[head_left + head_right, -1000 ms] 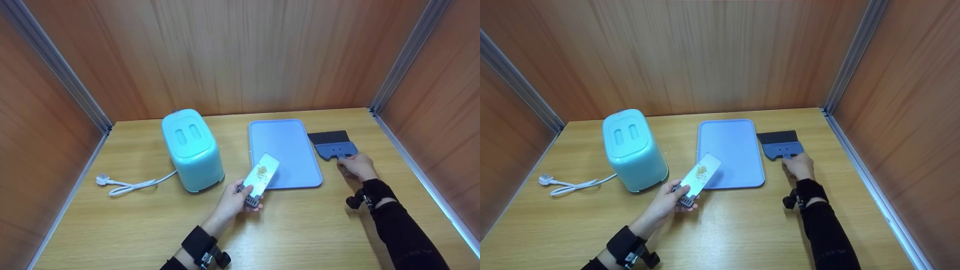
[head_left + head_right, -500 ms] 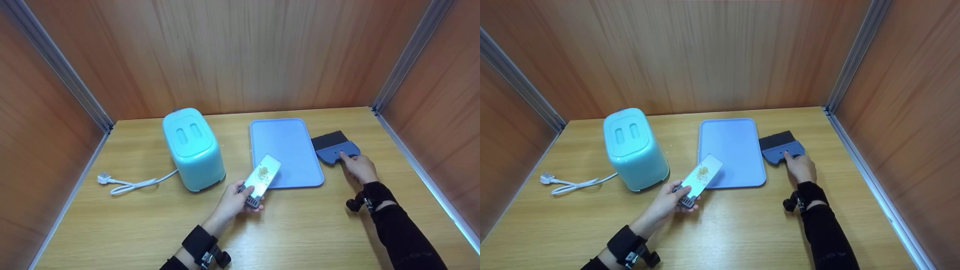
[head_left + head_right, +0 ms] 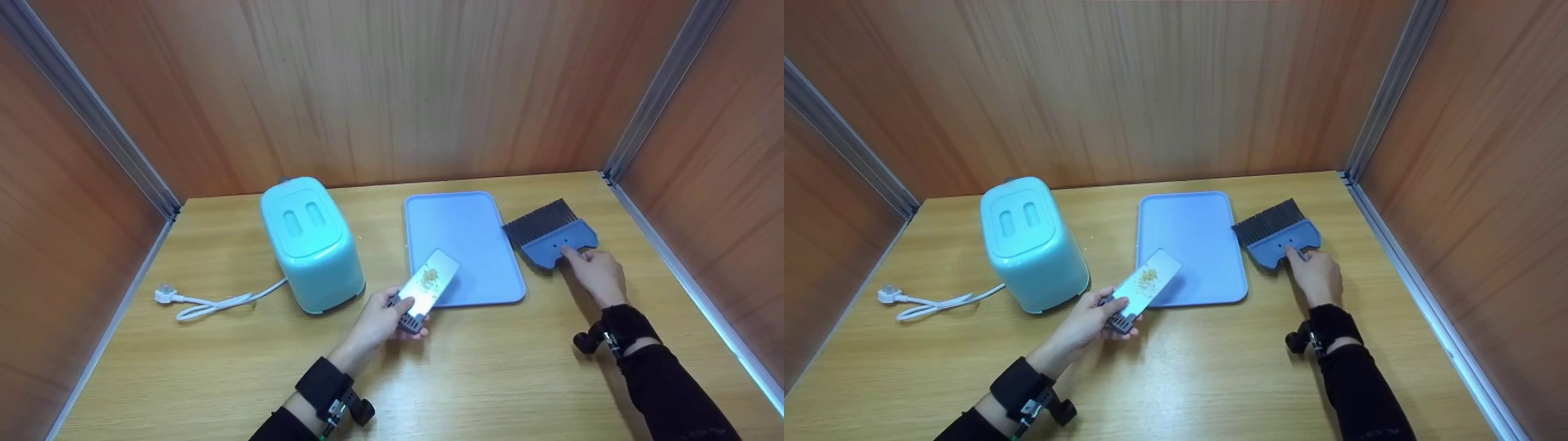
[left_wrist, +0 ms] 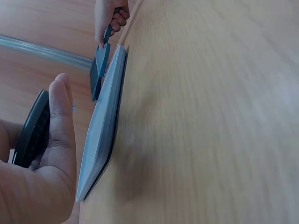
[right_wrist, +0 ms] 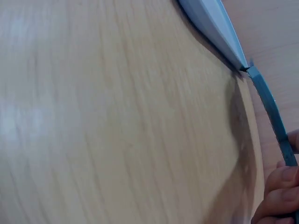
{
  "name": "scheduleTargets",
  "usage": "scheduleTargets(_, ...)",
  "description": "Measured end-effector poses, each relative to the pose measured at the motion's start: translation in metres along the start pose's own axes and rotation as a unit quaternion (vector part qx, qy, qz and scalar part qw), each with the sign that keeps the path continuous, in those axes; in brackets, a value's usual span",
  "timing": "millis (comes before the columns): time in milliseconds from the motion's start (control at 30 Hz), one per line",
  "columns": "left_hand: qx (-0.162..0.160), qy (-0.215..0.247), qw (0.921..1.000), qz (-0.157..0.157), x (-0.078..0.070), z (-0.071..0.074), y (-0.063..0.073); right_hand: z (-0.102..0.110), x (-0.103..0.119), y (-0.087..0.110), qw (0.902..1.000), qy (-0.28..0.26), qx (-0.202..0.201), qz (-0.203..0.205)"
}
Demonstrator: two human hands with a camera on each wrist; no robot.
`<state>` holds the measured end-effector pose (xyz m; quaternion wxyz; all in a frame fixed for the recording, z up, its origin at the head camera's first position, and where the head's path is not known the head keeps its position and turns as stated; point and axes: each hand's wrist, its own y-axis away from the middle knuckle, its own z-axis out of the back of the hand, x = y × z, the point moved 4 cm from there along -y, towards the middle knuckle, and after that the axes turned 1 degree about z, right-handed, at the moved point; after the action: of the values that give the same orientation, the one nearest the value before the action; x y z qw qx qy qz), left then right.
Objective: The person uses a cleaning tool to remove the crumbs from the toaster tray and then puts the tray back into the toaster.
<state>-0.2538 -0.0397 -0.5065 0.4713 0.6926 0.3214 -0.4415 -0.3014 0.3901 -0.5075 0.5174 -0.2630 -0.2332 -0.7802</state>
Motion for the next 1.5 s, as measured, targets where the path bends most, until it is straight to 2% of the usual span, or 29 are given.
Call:
scheduleTargets(133,0.009,-0.008,0.9999,0.0,-0.005,0.0,-0.004,0.004,0.008,0.006,0.9987,-0.003,-0.03,0.042)
scheduleTargets(233,0.017,-0.013,0.9998,-0.002,-0.01,0.0,-0.008,0.005,0.018,0.014,0.9963,-0.015,-0.038,0.076)
scheduleTargets(433,0.023,-0.028,0.9993,0.005,-0.021,-0.002,-0.013,-0.002,0.048,0.033,0.9915,-0.043,-0.017,0.122)
scheduleTargets(733,0.024,-0.042,0.9988,0.007,-0.041,-0.003,-0.019,-0.016,0.102,0.068,0.9821,-0.083,0.033,0.165)
scheduleTargets(1000,0.021,-0.066,0.9975,0.01,-0.05,-0.002,-0.022,-0.033,0.129,0.086,0.9755,-0.035,0.039,0.214)
scheduleTargets(1167,0.026,-0.077,0.9967,-0.005,-0.052,-0.005,-0.023,-0.039,0.134,0.09,0.9714,0.005,0.023,0.236)
scheduleTargets(1300,0.024,-0.086,0.996,-0.004,-0.053,-0.004,-0.022,-0.042,0.137,0.091,0.9667,0.039,0.011,0.253)
scheduleTargets(1500,0.015,-0.107,0.9941,-0.01,-0.052,-0.004,-0.024,-0.045,0.14,0.092,0.956,0.096,-0.01,0.277)
